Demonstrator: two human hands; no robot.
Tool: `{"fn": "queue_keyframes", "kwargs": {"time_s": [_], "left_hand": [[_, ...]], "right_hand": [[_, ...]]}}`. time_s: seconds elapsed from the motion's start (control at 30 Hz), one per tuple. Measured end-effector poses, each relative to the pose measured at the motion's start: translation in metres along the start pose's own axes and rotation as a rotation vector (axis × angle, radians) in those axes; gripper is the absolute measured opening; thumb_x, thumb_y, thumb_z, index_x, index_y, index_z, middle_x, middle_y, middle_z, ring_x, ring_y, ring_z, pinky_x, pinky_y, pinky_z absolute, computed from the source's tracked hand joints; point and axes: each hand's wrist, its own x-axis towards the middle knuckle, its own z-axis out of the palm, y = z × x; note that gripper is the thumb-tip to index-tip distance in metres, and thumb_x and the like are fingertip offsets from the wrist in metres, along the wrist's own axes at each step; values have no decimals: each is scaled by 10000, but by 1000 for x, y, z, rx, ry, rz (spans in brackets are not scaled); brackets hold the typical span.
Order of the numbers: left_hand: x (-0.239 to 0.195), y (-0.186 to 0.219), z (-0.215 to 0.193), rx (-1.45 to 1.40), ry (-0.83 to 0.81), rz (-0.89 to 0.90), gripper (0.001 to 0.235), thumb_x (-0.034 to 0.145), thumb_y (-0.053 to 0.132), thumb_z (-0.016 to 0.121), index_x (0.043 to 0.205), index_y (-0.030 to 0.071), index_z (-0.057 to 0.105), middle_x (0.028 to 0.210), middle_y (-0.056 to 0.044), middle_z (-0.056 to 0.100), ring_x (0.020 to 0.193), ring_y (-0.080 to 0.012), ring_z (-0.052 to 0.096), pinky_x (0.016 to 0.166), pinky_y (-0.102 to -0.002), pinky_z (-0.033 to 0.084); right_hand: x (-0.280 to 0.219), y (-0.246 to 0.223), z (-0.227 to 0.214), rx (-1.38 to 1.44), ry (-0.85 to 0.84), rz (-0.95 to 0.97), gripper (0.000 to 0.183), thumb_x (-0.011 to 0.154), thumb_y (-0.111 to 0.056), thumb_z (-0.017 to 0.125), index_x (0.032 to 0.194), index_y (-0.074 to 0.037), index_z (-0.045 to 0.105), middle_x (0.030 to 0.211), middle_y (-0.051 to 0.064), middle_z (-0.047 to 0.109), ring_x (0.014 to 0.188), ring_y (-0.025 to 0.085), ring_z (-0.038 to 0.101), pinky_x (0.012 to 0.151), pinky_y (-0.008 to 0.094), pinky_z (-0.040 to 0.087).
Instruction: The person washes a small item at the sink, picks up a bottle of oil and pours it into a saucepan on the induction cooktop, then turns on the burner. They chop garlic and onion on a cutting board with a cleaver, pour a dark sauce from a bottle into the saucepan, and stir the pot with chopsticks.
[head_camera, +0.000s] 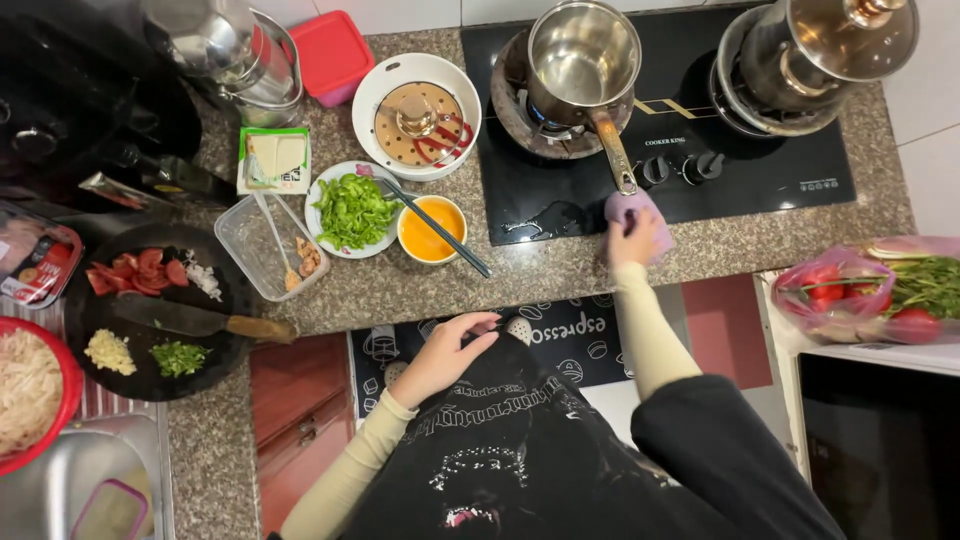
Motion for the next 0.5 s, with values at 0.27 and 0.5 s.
{"fn": "queue_keyframes", "kwargs": {"time_s": [0.27,0.5], "left_hand": [[-27,-18,-9,-39,79,-97,332,943,169,695,1250,43,698,1090,-80,788,987,-144,739,890,-290,559],[-43,-7,-24,-19,41,-79,328,944,158,688,1246,31,695,1084,-74,782,985,-138,737,910,-288,557]], "right_hand": [[-38,-38,89,-58,-160,-115,618,934,-339,635,1475,-73,500,1614,226,389,1531,410,261,1218,632,71],[-105,-94,70,28,-423,-495,660,869,-270,648,1490,-109,494,1543,166,497,1524,358,328,1250,576,124]]}}
